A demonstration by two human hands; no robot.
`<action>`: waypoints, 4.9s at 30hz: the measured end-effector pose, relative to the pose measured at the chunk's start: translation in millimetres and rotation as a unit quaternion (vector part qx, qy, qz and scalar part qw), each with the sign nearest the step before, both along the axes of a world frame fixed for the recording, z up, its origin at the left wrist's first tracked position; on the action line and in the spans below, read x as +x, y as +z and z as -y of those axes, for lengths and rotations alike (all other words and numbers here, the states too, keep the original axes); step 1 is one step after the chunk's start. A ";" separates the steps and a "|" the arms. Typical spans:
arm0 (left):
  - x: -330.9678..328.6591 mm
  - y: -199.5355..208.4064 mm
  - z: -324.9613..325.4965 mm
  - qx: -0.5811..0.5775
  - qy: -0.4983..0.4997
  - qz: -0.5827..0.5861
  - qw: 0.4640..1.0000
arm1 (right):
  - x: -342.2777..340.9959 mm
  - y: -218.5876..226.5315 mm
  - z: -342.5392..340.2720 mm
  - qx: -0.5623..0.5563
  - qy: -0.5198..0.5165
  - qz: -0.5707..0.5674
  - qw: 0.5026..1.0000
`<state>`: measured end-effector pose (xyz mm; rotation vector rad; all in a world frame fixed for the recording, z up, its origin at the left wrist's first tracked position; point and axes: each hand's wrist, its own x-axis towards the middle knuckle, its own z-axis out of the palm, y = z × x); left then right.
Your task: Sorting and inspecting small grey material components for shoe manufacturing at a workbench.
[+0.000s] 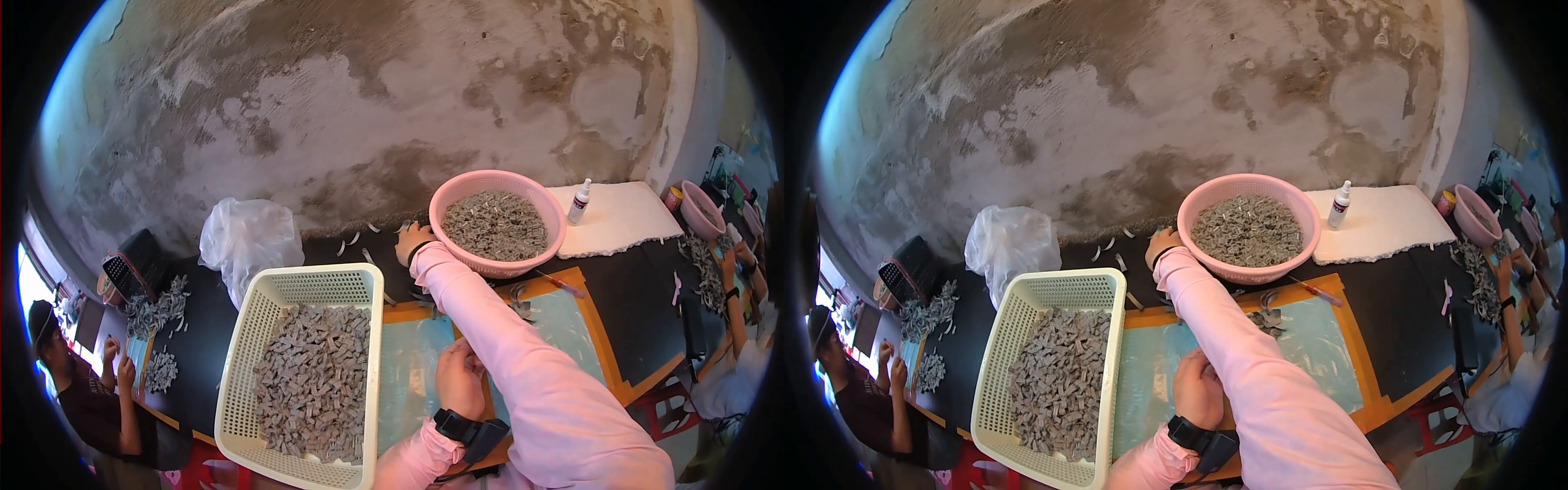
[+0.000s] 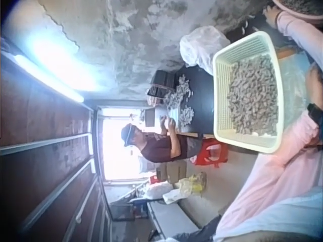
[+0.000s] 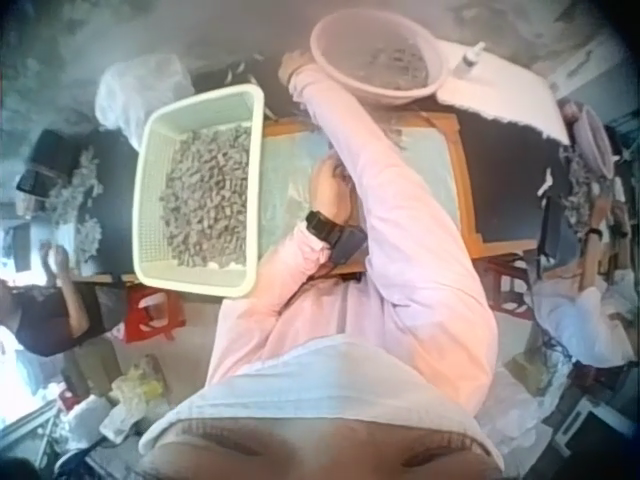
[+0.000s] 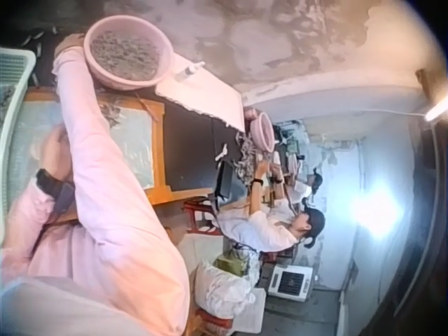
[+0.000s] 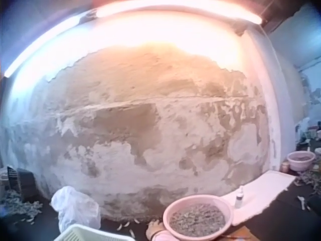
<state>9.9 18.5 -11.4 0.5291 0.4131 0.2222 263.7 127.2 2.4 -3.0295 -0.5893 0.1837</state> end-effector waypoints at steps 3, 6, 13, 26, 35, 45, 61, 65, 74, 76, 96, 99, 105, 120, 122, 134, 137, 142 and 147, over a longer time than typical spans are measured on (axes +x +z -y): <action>-0.9 -8.7 -3.6 -0.017 -0.003 -0.006 1.000 | -12.5 3.4 0.8 -0.021 0.021 0.029 0.999; 0.3 -4.0 -2.7 -0.024 0.002 -0.012 1.000 | -20.7 10.5 11.4 0.017 0.121 -0.052 0.991; 2.9 -3.2 -3.6 -0.029 0.009 0.001 1.000 | -60.8 33.6 41.1 -0.052 0.242 -0.086 0.965; 3.2 -19.0 -1.0 0.030 -0.008 0.011 0.999 | -78.0 19.6 96.6 0.009 0.357 -0.044 0.933; 5.0 -11.4 -5.8 -0.004 0.004 0.010 1.000 | -73.5 33.3 115.3 0.113 0.385 -0.100 0.910; 4.6 -12.4 -7.3 0.001 0.007 0.010 1.000 | -103.4 75.5 169.9 0.003 0.411 -0.133 0.902; 7.2 -8.0 0.9 0.015 0.005 -0.016 1.000 | -14.5 55.8 27.7 -0.052 0.267 0.054 0.961; 4.1 -10.3 -0.4 0.028 0.003 -0.030 0.999 | -3.1 40.7 -12.7 -0.024 0.204 0.097 0.974; 3.5 -7.3 2.0 0.044 0.004 -0.019 0.999 | 30.5 20.0 -37.0 0.004 0.225 0.132 0.965; 1.9 -3.5 0.7 0.037 -0.010 -0.054 0.998 | 29.9 27.5 -46.3 0.043 0.210 0.104 0.971; 6.8 -5.4 5.2 0.007 -0.003 -0.042 0.999 | 34.0 14.2 -94.1 0.142 0.303 -0.030 0.942; 5.1 -2.5 5.3 0.013 0.007 -0.054 0.998 | 15.4 14.3 -96.7 0.164 0.269 -0.006 0.949; 4.7 1.0 5.2 0.024 -0.004 -0.063 0.998 | 9.8 12.0 -89.8 0.088 0.359 -0.058 0.927; 9.8 -13.6 6.7 0.054 -0.021 -0.023 0.998 | -14.6 -11.8 1.3 -0.055 0.534 -0.091 0.839; 9.0 -14.3 2.9 0.056 -0.016 -0.028 0.998 | -54.7 30.7 17.1 -0.138 0.472 -0.156 0.857; 7.9 -10.1 -0.6 0.079 0.044 0.005 0.996 | -115.1 58.5 152.2 -0.037 0.397 -0.152 0.904; 6.9 -5.0 -5.7 0.088 0.063 0.004 0.994 | -133.3 56.9 188.2 0.067 0.448 -0.057 0.890; 7.0 -3.6 -9.1 0.176 0.107 0.007 0.979 | -134.6 37.7 208.1 0.179 0.406 0.065 0.894; 8.7 2.5 -9.1 0.269 0.151 0.013 0.951 | -110.1 8.1 214.6 0.128 0.279 0.033 0.951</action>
